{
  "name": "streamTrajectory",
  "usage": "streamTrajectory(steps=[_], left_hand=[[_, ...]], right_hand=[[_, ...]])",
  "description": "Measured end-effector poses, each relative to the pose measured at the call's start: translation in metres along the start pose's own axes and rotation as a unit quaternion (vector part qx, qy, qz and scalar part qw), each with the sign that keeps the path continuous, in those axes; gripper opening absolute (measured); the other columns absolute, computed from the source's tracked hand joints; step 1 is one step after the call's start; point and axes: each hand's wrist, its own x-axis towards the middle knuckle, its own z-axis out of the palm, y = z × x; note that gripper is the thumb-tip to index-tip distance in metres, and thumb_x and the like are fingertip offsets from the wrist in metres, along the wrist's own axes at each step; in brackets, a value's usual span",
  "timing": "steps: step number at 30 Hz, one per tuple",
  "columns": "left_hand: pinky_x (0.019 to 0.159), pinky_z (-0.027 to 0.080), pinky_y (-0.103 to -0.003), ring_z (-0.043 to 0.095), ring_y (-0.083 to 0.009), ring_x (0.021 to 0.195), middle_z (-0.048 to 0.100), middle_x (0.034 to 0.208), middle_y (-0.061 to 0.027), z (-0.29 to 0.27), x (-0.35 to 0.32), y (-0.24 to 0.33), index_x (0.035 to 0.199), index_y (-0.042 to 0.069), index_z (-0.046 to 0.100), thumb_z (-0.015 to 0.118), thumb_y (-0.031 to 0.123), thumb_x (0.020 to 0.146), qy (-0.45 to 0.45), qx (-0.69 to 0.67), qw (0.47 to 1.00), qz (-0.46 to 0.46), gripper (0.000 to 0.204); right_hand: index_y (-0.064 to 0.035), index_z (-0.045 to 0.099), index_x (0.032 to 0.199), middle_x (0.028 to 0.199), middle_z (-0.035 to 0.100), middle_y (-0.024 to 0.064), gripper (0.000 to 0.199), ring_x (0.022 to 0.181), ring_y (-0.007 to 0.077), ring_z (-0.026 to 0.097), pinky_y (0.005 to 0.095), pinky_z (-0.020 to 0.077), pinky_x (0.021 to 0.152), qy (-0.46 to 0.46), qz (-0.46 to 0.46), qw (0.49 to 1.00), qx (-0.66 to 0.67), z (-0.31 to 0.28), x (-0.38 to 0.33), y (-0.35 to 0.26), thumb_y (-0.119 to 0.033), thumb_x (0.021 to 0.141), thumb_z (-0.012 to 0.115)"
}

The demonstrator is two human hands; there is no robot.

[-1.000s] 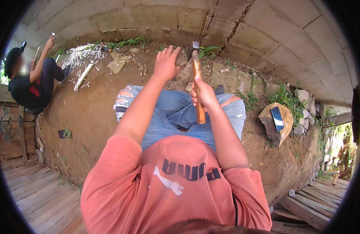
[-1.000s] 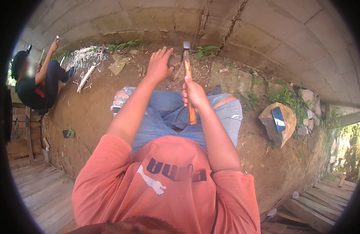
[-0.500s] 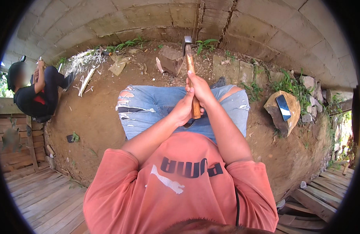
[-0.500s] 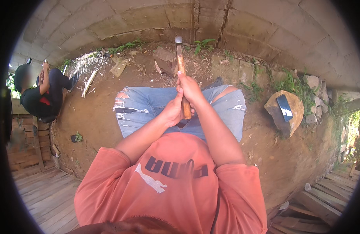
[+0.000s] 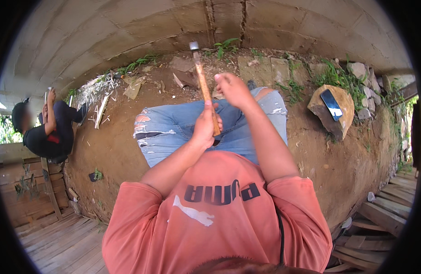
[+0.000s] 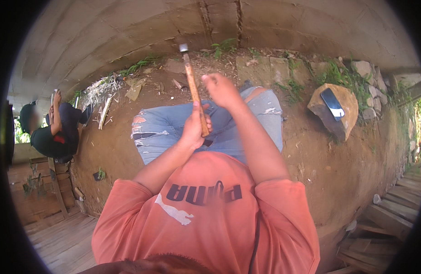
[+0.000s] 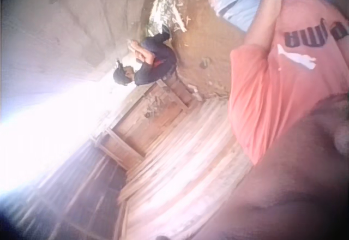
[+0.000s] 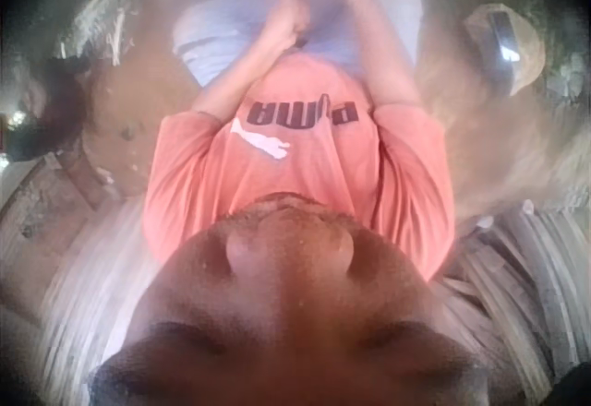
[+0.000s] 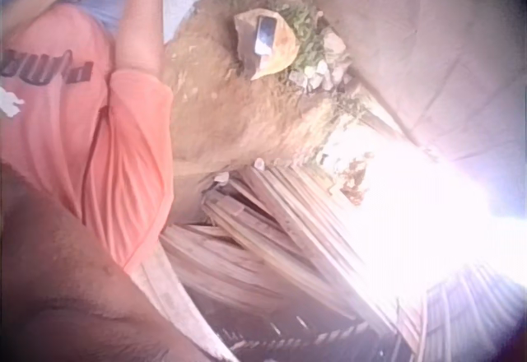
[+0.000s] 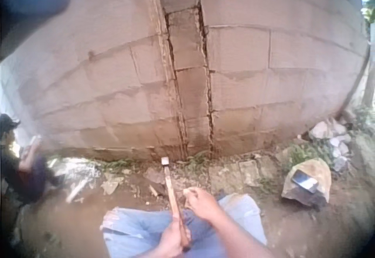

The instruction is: The person sits on the ground and uses a hammer and a chisel to split a piece of wood. They repeatedly strike the chisel with the hammer to drive it into the wood, eventually splitting the piece into smaller sections.

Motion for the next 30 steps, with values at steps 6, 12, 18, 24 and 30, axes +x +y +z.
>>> streamTrajectory(steps=[6,12,18,24,30], left_hand=[[0.058,0.047,-0.032,0.052,-0.0144,0.063,0.052,0.077,-0.0025,-0.010,-0.007,0.000,0.114,0.010,0.051,0.049,0.068,0.109,-0.001,-0.049,0.999,0.005,0.059],[0.060,0.048,-0.032,0.053,-0.0139,0.065,0.052,0.077,-0.0022,-0.003,-0.003,0.001,0.110,0.012,0.050,0.047,0.069,0.109,-0.017,-0.055,0.998,-0.012,0.057],[0.061,0.049,-0.032,0.054,-0.0145,0.067,0.054,0.082,-0.0025,-0.002,-0.005,0.006,0.109,0.012,0.051,0.046,0.067,0.110,-0.013,-0.066,0.998,-0.021,0.055],[0.062,0.052,-0.031,0.056,-0.0144,0.068,0.058,0.086,-0.0026,-0.001,-0.007,0.006,0.108,0.012,0.052,0.047,0.064,0.111,-0.011,-0.069,0.998,-0.003,0.052],[0.060,0.053,-0.031,0.057,-0.0135,0.068,0.058,0.085,-0.0026,0.003,-0.002,0.002,0.109,0.012,0.053,0.049,0.062,0.111,-0.023,-0.082,0.996,0.002,0.051]], right_hand=[[0.0007,0.066,0.120,0.088,0.070,0.0063,0.033,0.075,0.0099,0.066,0.0289,0.0542,0.067,0.215,0.071,0.960,0.165,-0.142,-0.053,0.053,-0.030,0.110,0.062],[0.0009,0.071,0.112,0.110,0.075,0.0291,0.042,0.104,0.0440,0.074,0.0530,0.0583,0.090,0.079,0.338,0.857,-0.380,-0.173,-0.185,0.258,-0.039,0.102,0.064],[-0.0017,0.070,0.120,0.116,0.075,0.0282,0.050,0.110,0.0477,0.073,0.0545,0.0580,0.090,0.134,0.336,0.893,-0.266,-0.125,-0.256,0.314,-0.046,0.097,0.063],[0.0047,0.069,0.112,0.111,0.077,0.0294,0.052,0.111,0.0442,0.075,0.0505,0.0600,0.088,0.002,0.361,0.857,-0.368,-0.137,-0.245,0.279,-0.043,0.091,0.072],[0.0050,0.071,0.116,0.109,0.076,0.0315,0.053,0.103,0.0434,0.077,0.0489,0.0609,0.085,0.014,0.331,0.880,-0.340,-0.152,-0.256,0.319,-0.041,0.090,0.073]])
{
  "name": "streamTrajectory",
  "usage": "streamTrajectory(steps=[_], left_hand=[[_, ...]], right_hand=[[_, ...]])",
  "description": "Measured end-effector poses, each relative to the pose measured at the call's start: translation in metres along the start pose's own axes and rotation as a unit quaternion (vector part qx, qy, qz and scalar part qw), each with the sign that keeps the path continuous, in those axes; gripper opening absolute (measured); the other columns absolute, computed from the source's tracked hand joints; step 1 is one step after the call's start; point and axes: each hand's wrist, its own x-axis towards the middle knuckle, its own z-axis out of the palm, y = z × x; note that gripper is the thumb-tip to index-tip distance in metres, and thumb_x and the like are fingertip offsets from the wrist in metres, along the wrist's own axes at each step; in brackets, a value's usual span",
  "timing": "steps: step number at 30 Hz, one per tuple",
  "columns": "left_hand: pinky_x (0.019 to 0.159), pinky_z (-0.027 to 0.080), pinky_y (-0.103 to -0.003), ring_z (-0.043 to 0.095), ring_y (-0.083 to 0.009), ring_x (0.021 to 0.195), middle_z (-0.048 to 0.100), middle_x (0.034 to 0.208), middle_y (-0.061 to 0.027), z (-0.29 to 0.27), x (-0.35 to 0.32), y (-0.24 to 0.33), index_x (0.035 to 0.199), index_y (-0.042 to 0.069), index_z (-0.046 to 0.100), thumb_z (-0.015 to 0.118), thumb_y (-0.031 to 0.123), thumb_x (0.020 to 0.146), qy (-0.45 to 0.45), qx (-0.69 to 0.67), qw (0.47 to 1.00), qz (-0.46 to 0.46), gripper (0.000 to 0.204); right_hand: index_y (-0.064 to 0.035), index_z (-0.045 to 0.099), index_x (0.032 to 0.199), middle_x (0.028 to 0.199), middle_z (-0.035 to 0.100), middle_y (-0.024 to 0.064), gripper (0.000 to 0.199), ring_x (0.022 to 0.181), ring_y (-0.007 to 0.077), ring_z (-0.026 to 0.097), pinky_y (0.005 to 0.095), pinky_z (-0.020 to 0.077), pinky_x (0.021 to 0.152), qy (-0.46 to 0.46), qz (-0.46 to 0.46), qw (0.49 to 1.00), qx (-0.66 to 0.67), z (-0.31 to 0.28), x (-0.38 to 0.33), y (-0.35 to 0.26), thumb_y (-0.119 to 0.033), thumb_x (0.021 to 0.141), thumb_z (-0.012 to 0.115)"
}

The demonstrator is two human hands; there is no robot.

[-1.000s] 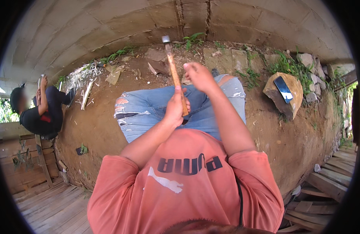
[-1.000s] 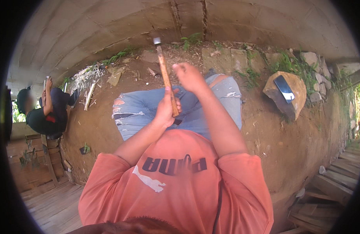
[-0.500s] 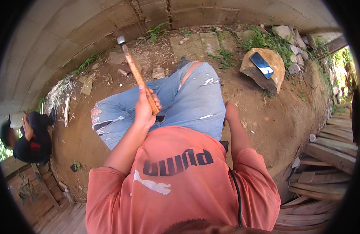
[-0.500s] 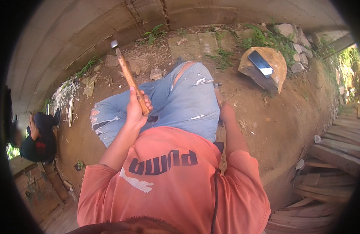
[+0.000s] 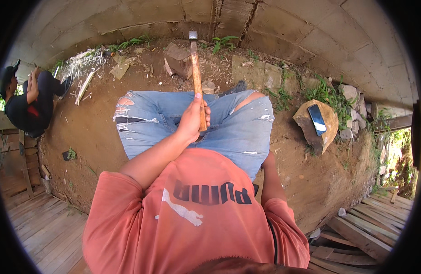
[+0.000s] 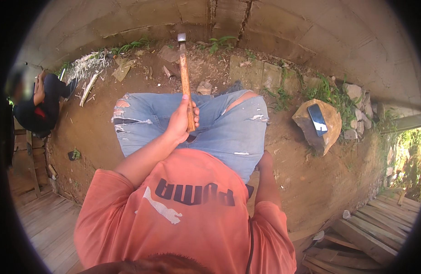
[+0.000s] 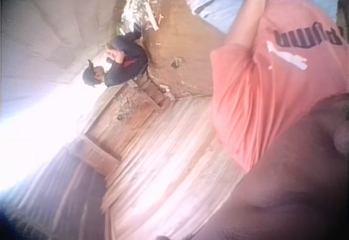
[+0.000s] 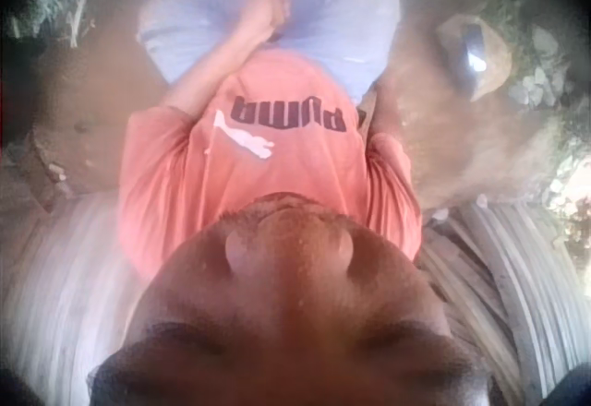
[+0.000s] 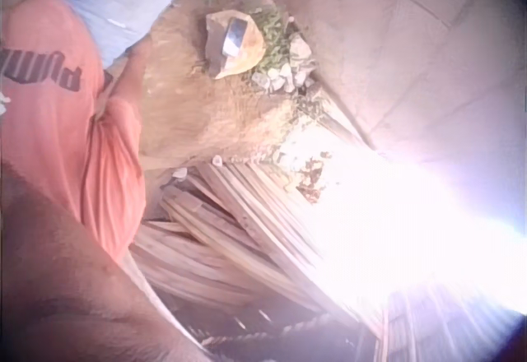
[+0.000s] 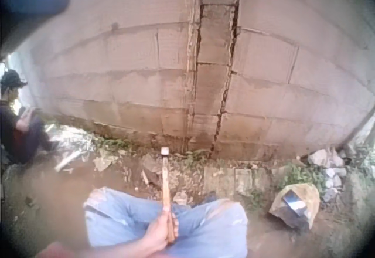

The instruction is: The person sits on the ground and uses a hammer and a chisel to split a piece of wood. They repeatedly strike the chisel with the hammer to drive it into the wood, eventually splitting the piece into smaller sections.

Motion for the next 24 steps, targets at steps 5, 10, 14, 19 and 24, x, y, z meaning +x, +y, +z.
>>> streamTrajectory(steps=[5,10,14,19,24], left_hand=[[0.061,0.055,-0.031,0.060,-0.0138,0.068,0.058,0.083,-0.0032,-0.006,0.003,-0.004,0.110,0.010,0.053,0.049,0.059,0.112,-0.010,0.016,1.000,0.019,0.049],[0.063,0.057,-0.032,0.064,-0.0152,0.071,0.059,0.085,-0.0044,-0.014,0.010,-0.008,0.112,0.009,0.054,0.049,0.056,0.113,-0.020,0.025,0.998,0.050,0.047],[0.063,0.056,-0.033,0.063,-0.0165,0.070,0.060,0.086,-0.0046,-0.008,0.005,-0.005,0.114,0.008,0.053,0.048,0.058,0.113,-0.012,0.034,0.998,0.044,0.050],[0.063,0.056,-0.033,0.062,-0.0153,0.069,0.058,0.085,-0.0039,-0.010,0.008,-0.005,0.114,0.008,0.053,0.050,0.057,0.112,-0.022,0.024,0.999,0.044,0.049],[0.062,0.054,-0.031,0.058,-0.0128,0.067,0.055,0.083,-0.0026,-0.007,0.004,-0.007,0.113,0.008,0.052,0.054,0.059,0.110,-0.023,0.039,0.998,0.038,0.051]], right_hand=[[-0.0036,0.066,0.104,0.081,0.068,0.0150,0.029,0.063,0.0294,0.066,0.0417,0.0515,0.054,0.048,0.079,0.983,0.161,-0.048,0.008,-0.009,-0.031,0.096,0.071],[-0.0122,0.053,0.102,0.063,0.042,-0.0036,0.020,0.043,0.0091,0.040,0.0291,0.0310,0.037,0.039,0.037,0.855,0.516,-0.149,-0.032,-0.111,-0.029,0.107,0.064],[-0.0087,0.063,0.110,0.076,0.058,-0.0008,0.030,0.054,0.0090,0.053,0.0261,0.0412,0.045,0.135,-0.137,0.862,0.469,-0.219,-0.070,-0.201,-0.037,0.114,0.056],[-0.0063,0.064,0.116,0.072,0.056,-0.0021,0.031,0.053,0.0066,0.050,0.0237,0.0404,0.047,0.091,-0.239,0.891,0.376,-0.262,-0.107,-0.305,-0.036,0.114,0.057],[0.0004,0.063,0.120,0.069,0.055,-0.0035,0.032,0.060,0.0042,0.048,0.0248,0.0380,0.054,0.097,-0.322,0.903,0.268,-0.273,-0.113,-0.360,-0.030,0.112,0.063]])
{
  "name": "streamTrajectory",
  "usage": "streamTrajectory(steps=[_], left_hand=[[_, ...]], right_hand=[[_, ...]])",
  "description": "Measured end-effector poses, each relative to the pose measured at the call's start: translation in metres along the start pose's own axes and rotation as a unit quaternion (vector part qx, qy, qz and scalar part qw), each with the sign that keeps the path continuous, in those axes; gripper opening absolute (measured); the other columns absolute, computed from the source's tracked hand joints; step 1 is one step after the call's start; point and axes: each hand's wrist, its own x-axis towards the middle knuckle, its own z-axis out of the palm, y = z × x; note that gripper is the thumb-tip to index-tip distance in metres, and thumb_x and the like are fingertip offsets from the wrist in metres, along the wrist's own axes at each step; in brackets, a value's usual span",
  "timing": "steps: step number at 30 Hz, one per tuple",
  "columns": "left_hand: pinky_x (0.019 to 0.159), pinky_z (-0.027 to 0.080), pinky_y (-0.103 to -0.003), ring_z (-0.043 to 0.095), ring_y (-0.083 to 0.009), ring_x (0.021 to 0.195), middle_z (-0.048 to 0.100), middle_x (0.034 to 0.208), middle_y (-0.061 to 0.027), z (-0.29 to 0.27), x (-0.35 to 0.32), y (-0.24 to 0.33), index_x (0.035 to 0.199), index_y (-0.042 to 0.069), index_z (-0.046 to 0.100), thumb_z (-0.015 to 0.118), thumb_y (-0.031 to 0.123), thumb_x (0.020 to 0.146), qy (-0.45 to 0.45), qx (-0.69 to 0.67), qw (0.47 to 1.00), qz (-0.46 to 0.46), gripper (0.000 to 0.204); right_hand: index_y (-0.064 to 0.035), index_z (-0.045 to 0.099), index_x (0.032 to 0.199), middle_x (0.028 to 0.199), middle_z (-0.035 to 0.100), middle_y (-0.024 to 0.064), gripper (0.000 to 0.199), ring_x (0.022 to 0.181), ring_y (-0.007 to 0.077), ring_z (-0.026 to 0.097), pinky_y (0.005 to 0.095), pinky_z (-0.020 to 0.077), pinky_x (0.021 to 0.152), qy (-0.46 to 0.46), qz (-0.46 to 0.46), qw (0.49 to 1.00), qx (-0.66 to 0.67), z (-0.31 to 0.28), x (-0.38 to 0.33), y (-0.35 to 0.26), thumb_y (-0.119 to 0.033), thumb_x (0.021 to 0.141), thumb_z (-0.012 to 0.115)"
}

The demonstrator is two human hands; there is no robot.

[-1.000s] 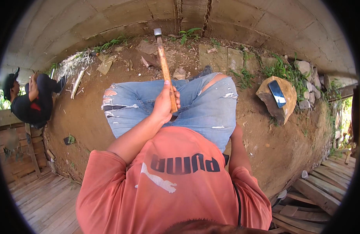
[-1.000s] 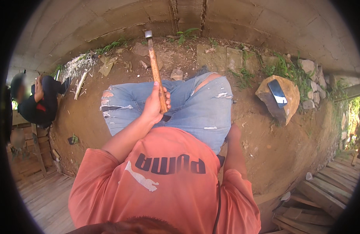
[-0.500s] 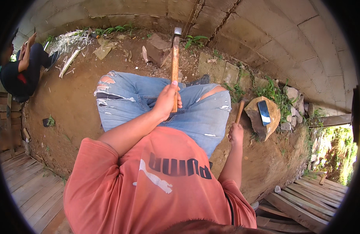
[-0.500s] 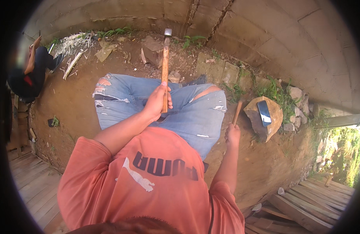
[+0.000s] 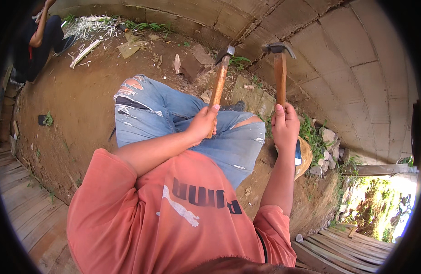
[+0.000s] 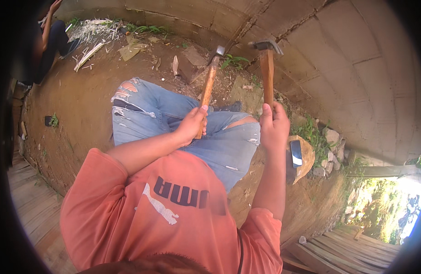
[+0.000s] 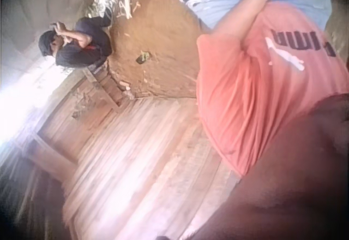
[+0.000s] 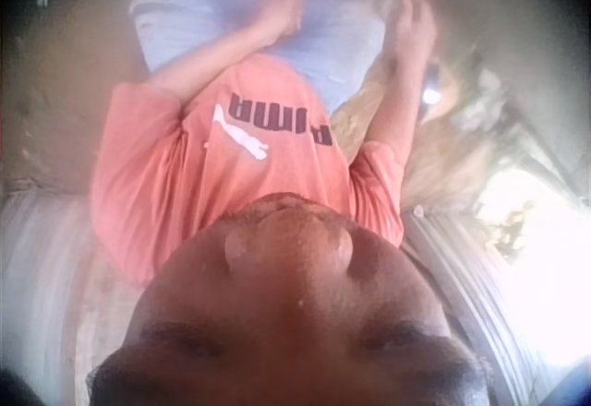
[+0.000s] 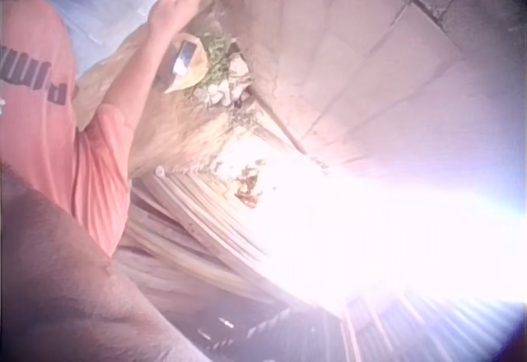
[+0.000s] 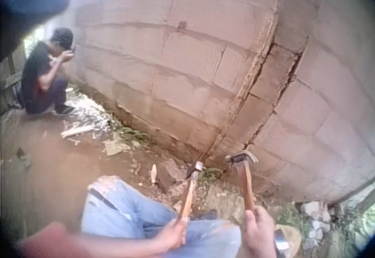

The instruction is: The person sits on the ground and uses a hammer and a chisel to split a piece of wood. They repeatedly strike the chisel with the hammer to drive it into the wood, eventually splitting the piece into smaller sections.

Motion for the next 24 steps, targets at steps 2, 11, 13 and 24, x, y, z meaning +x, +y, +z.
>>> streamTrajectory(steps=[2,11,13,24], left_hand=[[0.062,0.054,-0.031,0.057,-0.0123,0.066,0.054,0.083,-0.0022,0.000,0.000,0.003,0.113,0.008,0.052,0.055,0.060,0.110,0.002,0.001,1.000,0.004,0.052],[0.060,0.052,-0.030,0.055,-0.0119,0.066,0.053,0.085,-0.0013,0.002,0.001,0.003,0.112,0.009,0.052,0.052,0.062,0.110,-0.010,-0.015,1.000,0.019,0.053],[0.060,0.052,-0.031,0.055,-0.0118,0.067,0.053,0.085,-0.0011,0.003,0.002,0.007,0.111,0.010,0.053,0.052,0.061,0.110,-0.009,-0.004,1.000,0.027,0.052],[0.061,0.052,-0.031,0.055,-0.0115,0.066,0.054,0.085,-0.0008,0.003,0.001,0.004,0.108,0.011,0.055,0.051,0.060,0.111,-0.006,-0.018,1.000,0.011,0.050]], right_hand=[[0.0000,0.063,0.119,0.069,0.055,-0.0034,0.032,0.061,0.0044,0.050,0.0242,0.0388,0.054,0.030,-0.073,0.997,0.019,0.007,0.003,-0.027,-0.031,0.112,0.062],[-0.0031,0.058,0.110,0.077,0.065,0.0145,0.032,0.065,0.0294,0.063,0.0442,0.0515,0.064,0.003,-0.121,0.906,-0.405,0.059,0.023,0.026,-0.035,0.113,0.056],[-0.0034,0.061,0.111,0.079,0.065,0.0185,0.031,0.067,0.0357,0.062,0.0476,0.0511,0.066,0.018,-0.116,0.927,-0.357,0.057,0.028,0.022,-0.034,0.112,0.057],[-0.0001,0.062,0.110,0.077,0.065,0.0150,0.034,0.070,0.0297,0.064,0.0427,0.0516,0.069,0.145,-0.146,0.976,-0.069,0.060,0.060,0.009,-0.034,0.112,0.057]])
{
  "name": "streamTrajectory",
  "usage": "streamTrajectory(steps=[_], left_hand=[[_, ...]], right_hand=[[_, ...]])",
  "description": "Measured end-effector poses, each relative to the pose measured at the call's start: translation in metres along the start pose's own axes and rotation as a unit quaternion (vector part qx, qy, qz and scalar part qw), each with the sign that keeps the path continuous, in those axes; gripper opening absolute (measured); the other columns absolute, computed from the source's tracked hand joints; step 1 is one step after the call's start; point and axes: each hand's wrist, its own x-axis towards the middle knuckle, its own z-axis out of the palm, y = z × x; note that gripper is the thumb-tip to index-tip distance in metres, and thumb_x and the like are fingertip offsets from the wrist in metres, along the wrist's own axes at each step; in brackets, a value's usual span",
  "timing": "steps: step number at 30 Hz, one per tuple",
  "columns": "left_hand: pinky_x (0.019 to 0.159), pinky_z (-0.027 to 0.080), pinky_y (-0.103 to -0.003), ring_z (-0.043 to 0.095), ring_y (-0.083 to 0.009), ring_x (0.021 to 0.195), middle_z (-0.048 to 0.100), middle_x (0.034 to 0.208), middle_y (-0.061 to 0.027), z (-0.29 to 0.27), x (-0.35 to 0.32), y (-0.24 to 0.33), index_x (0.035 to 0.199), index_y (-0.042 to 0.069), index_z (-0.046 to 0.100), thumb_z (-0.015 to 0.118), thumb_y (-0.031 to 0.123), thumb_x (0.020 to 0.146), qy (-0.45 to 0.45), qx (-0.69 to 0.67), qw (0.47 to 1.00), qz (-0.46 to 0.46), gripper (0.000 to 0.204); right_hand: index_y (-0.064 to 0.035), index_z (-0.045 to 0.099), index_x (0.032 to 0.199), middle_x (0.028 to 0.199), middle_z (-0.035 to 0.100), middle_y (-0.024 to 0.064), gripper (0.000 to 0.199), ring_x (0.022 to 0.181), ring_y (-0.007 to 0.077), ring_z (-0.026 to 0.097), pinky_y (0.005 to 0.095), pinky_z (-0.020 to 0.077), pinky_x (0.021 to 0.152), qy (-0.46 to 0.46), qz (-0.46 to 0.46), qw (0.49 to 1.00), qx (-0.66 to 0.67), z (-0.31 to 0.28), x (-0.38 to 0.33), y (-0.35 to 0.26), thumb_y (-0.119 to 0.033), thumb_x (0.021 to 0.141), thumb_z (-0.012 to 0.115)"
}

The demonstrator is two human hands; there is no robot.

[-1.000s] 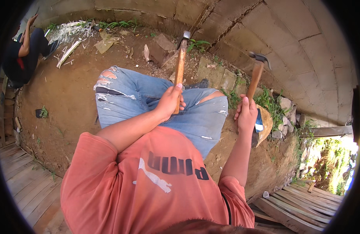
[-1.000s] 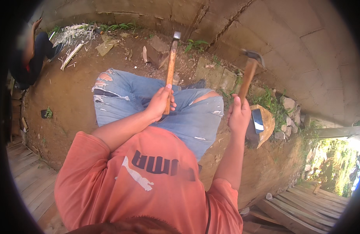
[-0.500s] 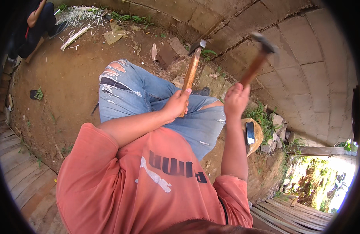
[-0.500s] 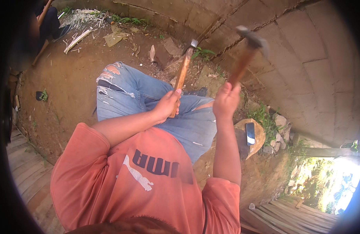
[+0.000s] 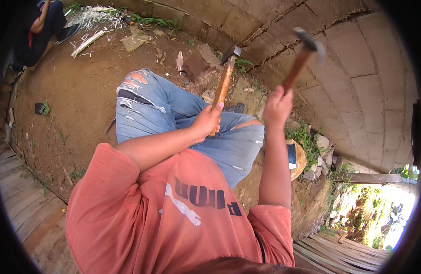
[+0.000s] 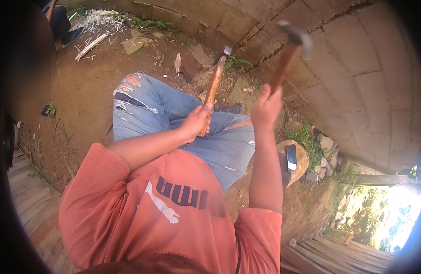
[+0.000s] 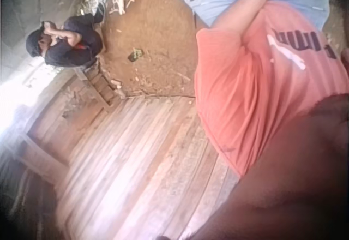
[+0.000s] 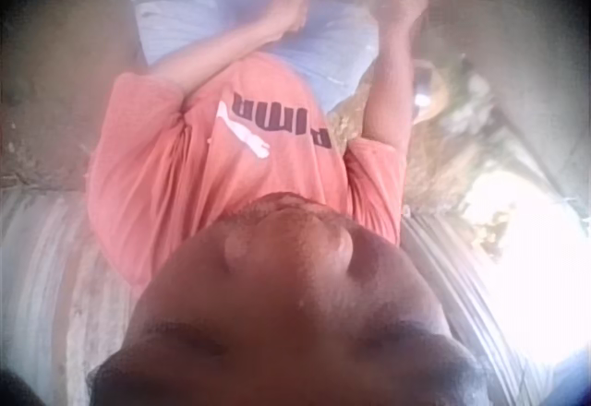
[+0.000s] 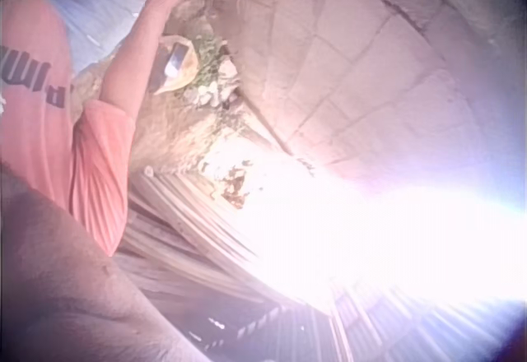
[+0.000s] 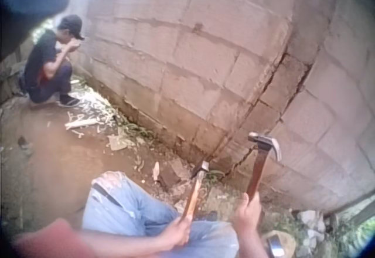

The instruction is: The person sits on the ground and uses a hammer and a chisel to split a piece of wood. They repeatedly strike the chisel with the hammer to drive it into the wood, eventually splitting the piece into smaller sections.

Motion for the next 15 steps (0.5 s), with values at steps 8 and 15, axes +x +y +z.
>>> streamTrajectory(steps=[8,15], left_hand=[[0.061,0.052,-0.030,0.055,-0.0115,0.066,0.054,0.084,-0.0008,-0.007,0.002,-0.001,0.109,0.011,0.055,0.052,0.061,0.110,-0.005,-0.037,0.999,-0.013,0.050],[0.059,0.051,-0.029,0.056,-0.0112,0.066,0.055,0.084,-0.0002,-0.007,0.000,0.001,0.111,0.011,0.057,0.054,0.063,0.109,-0.014,-0.028,0.999,-0.018,0.052]], right_hand=[[0.0013,0.062,0.101,0.083,0.067,0.0226,0.042,0.073,0.0378,0.064,0.0488,0.0508,0.070,-0.132,0.047,0.985,-0.096,-0.028,0.021,-0.038,-0.039,0.112,0.058],[0.0000,0.060,0.100,0.083,0.069,0.0234,0.041,0.075,0.0437,0.066,0.0505,0.0519,0.070,-0.091,-0.025,0.984,-0.154,0.009,-0.008,-0.008,-0.039,0.111,0.059]])
